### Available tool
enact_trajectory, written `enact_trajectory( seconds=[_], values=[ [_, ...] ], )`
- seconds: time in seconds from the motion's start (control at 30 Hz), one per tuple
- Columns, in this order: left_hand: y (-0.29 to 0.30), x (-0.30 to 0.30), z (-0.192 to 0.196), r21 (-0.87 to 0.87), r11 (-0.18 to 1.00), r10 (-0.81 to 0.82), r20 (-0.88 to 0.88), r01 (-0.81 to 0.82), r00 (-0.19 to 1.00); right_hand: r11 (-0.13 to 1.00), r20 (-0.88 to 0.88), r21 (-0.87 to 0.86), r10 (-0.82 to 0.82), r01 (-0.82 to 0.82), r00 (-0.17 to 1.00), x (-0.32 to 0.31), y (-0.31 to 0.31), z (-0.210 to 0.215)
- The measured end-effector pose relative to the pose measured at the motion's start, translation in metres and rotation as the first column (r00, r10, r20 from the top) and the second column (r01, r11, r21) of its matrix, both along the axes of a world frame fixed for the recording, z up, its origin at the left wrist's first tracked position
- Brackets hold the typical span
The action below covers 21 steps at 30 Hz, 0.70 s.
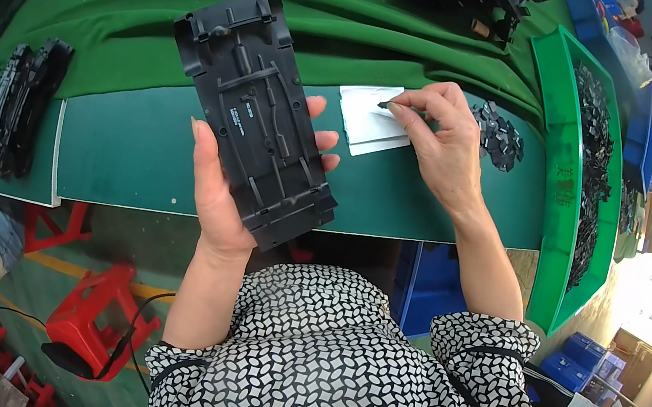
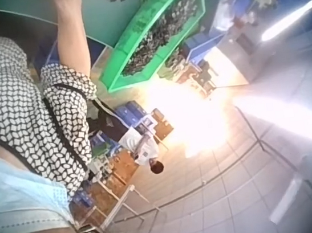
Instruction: The recorder is assembling small black plastic components onto a larger plastic chassis at a factory assembly station.
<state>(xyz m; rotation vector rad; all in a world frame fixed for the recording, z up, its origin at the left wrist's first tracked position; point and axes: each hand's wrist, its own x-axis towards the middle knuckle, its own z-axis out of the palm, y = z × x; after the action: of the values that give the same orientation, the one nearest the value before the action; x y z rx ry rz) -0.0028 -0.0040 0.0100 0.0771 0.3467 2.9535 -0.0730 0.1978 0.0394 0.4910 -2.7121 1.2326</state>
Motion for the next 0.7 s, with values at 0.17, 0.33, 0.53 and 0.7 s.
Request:
enact_trajectory(
  seconds=[0.17, 0.33, 0.53, 0.7],
  values=[
    [0.000, 0.000, 0.000, -0.001, 1.000, 0.003, 0.007, -0.003, 1.000, 0.998, 0.048, -0.029, -0.060, 0.061, 0.997, 0.000, 0.000, -0.007],
    [0.000, 0.000, -0.001, 0.009, 1.000, -0.005, -0.013, 0.005, 1.000, 0.993, 0.071, -0.078, -0.087, 0.092, 0.994, -0.001, -0.002, -0.013],
    [0.000, 0.000, -0.001, 0.017, 1.000, -0.013, -0.013, 0.013, 1.000, 0.996, -0.042, 0.049, -0.069, 0.071, 0.997, 0.000, 0.002, -0.017],
    [0.000, 0.000, 0.000, 0.008, 1.000, -0.005, -0.014, 0.005, 1.000, 0.993, -0.110, 0.102, -0.048, 0.060, 0.993, 0.000, 0.002, -0.017]
  ],
)
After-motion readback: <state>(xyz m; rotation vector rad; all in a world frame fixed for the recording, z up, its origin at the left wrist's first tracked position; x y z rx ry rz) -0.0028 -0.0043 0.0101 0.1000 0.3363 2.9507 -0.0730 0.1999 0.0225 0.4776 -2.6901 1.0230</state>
